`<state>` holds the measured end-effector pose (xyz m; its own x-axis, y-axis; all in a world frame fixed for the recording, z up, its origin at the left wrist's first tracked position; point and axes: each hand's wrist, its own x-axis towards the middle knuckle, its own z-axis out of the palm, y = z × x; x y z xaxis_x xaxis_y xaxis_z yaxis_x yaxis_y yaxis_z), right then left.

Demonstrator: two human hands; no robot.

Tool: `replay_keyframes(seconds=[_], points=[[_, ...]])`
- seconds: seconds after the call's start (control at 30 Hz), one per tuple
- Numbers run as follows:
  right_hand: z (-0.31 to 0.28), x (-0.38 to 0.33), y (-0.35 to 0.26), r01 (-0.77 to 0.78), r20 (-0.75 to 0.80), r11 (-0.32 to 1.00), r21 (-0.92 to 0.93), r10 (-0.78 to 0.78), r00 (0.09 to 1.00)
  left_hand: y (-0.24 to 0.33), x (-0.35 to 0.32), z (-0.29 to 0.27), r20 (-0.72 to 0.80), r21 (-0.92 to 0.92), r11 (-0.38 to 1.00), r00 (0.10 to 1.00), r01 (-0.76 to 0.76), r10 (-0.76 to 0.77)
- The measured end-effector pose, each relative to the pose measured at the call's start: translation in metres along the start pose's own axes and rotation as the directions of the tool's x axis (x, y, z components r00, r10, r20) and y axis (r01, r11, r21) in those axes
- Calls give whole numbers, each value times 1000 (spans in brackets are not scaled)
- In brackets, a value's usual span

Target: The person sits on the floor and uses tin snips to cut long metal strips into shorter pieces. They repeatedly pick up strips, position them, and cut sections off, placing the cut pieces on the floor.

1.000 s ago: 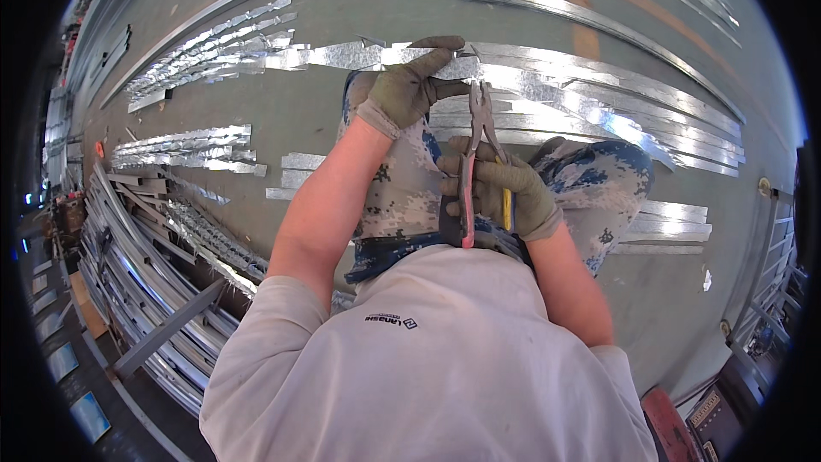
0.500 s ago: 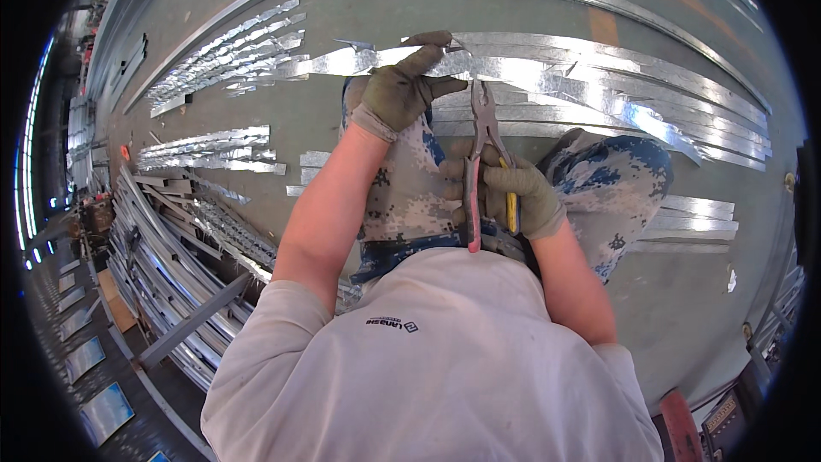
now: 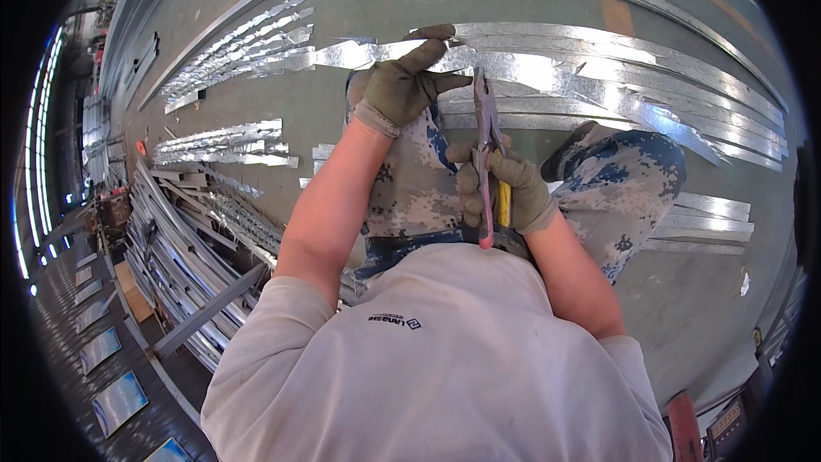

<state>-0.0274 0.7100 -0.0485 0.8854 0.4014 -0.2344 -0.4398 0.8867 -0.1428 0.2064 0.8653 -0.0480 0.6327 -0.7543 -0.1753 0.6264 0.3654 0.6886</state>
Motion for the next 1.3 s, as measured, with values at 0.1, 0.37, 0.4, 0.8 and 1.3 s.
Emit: replay_keyframes(seconds=[0.1,0.37,0.4,0.8,1.3], points=[[-3,2,4,0,-35,999,34,1,999,0,3,3,-29,40,999,1000,11,-10],[26,-4,0,5,-239,999,-49,-17,971,-5,4,-4,-47,63,997,998,44,-41],[24,-1,3,16,-272,997,-81,-38,962,-3,5,0,-52,73,997,998,39,-36],[43,-2,-9,-16,-330,970,-242,-67,942,-4,8,7,-118,112,992,992,60,-47],[1,-38,-19,324,-320,880,-348,-436,841,-4,15,-8,-123,-6,997,990,75,-75]])
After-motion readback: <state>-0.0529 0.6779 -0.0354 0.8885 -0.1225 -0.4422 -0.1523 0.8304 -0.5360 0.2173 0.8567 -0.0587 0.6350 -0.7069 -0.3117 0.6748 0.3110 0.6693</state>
